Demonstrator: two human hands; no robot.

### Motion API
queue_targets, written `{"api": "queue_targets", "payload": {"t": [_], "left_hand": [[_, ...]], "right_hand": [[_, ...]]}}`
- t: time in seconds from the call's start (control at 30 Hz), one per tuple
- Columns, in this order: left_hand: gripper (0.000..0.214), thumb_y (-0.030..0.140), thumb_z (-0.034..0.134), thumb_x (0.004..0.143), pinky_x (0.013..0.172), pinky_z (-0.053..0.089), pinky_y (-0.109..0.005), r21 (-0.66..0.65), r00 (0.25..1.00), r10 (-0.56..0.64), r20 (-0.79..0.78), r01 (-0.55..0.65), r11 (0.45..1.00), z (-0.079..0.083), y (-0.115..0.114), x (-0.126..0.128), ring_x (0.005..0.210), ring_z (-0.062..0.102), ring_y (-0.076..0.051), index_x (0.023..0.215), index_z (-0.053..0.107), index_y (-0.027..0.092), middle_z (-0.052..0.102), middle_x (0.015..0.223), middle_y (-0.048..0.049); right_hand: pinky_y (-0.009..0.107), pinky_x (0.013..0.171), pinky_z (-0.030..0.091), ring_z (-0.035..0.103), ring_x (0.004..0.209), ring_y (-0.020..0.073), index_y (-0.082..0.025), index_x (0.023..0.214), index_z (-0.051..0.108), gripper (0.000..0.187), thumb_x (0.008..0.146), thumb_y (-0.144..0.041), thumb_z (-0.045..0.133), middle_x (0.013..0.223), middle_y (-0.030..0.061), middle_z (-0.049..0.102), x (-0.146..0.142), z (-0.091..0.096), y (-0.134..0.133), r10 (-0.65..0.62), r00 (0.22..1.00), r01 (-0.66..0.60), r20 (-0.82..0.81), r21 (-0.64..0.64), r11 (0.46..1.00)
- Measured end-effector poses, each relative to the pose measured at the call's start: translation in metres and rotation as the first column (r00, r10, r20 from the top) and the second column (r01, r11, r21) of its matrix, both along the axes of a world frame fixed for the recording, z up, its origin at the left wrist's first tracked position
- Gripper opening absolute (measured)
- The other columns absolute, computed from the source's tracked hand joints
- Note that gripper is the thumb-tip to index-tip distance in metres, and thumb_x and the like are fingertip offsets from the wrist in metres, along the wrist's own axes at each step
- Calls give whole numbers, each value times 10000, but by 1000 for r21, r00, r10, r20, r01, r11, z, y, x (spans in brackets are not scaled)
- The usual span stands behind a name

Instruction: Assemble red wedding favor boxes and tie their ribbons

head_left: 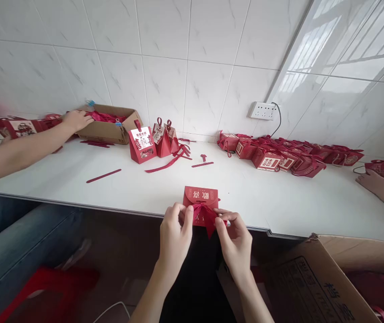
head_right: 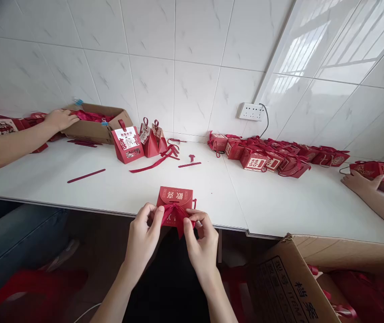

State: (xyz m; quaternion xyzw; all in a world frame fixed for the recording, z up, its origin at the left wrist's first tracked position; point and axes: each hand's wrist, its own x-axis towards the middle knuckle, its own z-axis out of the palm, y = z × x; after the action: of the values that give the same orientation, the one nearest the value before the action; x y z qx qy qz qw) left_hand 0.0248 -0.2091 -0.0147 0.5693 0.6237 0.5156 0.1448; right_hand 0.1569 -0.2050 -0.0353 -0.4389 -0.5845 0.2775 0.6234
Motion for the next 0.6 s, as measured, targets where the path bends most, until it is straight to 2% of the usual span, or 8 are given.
{"api": "queue_targets", "payload": {"t": [0.1, 0.2, 0.37, 0.5, 0.6], "left_hand": [[293, 374, 435, 905, 553, 398, -219, 41, 996, 23, 82, -26, 999, -7, -2, 3, 559, 511, -113, 672, 446, 198, 536, 616, 19], [298, 373, 440, 902, 534, 380, -207, 66, 990, 9, 142, -18, 998, -10, -1, 5, 529, 480, -103, 661, 427, 198, 501, 583, 31], [302, 381, 446, 893, 496, 348, -201, 102, 972, -7, 235, -18, 995, -15, 6, 7, 477, 416, -93, 652, 406, 204, 429, 532, 52], [287, 369, 442, 888, 523, 353, -212, 121, 966, 24, 257, -57, 991, -19, 6, 9, 497, 417, -98, 656, 415, 203, 423, 537, 46], [265, 349, 452, 877, 554, 357, -218, 70, 965, -49, 259, 31, 997, -16, 4, 6, 548, 446, -106, 661, 426, 197, 463, 575, 27]], "right_hand": [[217, 605, 495, 615, 691, 124, -189, 752, 550, 188, 838, -349, 599, 805, 33, 665, 8, 9, 2, 58, 995, -67, -78, -121, 990], [189, 524, 437, 524, 578, 95, -184, 717, 547, 256, 812, -412, 615, 647, -13, 582, 15, 18, 7, 89, 992, -104, -84, -198, 975], [208, 574, 459, 545, 596, 108, -180, 696, 538, 334, 762, -491, 638, 617, -13, 576, 22, 27, 22, 135, 987, -155, -87, -305, 940], [226, 598, 508, 603, 599, 135, -172, 655, 565, 399, 679, -557, 669, 599, 7, 611, 27, 27, 28, 136, 987, -156, -82, -328, 932], [221, 586, 539, 661, 626, 175, -165, 661, 625, 428, 631, -588, 678, 630, 43, 670, 33, 20, 32, 82, 997, -79, -7, -347, 934]]}}
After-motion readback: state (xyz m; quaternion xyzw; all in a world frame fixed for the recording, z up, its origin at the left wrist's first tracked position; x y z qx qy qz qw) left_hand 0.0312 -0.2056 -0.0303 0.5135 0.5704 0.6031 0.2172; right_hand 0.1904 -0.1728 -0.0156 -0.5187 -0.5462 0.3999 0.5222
